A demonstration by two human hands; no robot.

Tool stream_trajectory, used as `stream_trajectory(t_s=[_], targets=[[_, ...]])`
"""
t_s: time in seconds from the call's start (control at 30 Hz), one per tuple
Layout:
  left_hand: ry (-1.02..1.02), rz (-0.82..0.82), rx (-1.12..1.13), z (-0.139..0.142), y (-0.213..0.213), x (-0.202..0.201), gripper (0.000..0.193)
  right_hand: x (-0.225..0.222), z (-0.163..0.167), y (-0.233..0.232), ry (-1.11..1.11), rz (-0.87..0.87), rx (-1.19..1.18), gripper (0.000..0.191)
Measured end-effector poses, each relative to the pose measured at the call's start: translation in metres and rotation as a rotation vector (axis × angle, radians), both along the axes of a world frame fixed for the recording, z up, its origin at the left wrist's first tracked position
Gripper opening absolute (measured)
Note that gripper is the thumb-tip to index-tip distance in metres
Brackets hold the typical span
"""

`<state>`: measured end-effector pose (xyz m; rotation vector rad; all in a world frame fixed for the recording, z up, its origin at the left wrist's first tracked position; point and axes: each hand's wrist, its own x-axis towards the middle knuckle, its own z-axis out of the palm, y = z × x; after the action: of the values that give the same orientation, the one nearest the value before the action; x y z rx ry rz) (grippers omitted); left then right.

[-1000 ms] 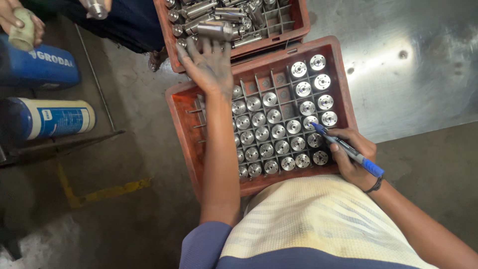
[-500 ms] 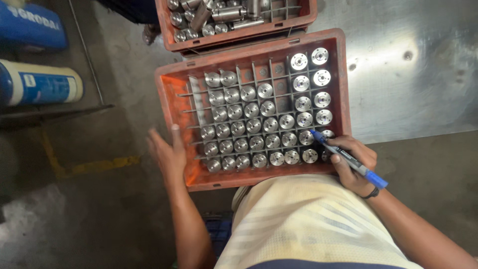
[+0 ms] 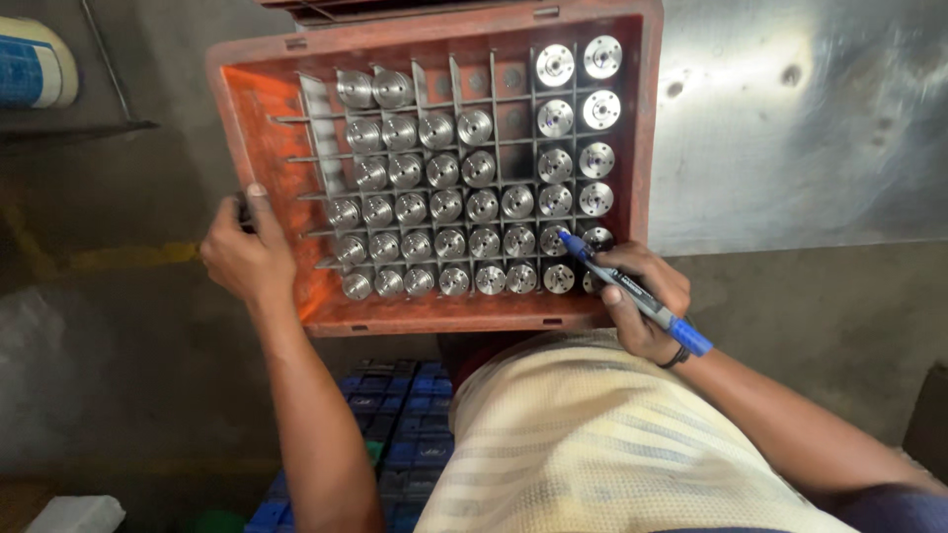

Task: The person repeatedly picks up small cylindrical metal parts from an orange crate, marks each with a blue marker, and returns them to the crate. The process is continuous and repetitive throughout the clip.

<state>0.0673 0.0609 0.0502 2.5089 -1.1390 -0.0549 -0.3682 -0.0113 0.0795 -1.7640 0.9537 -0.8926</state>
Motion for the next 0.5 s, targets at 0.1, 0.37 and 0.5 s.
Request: stream_trajectory(t_s=[0.1,0.37,0.5], targets=[[0.007,-0.003,0.034,-0.003,0.003,0.000,0.050,0.000,0.002,0.000,0.023,0.000,0.018,0.028],[0.537,-0.041,-0.114,-0.021,0.011,0.023,0.044,0.015,0.010,0.006,0.165,-0.106,-0.057,0.028],[0.735,-0.018,-0.117,-0.023,0.015,0.028,0.048,0.026,0.014,0.006,0.244,-0.095,-0.035,0.026]])
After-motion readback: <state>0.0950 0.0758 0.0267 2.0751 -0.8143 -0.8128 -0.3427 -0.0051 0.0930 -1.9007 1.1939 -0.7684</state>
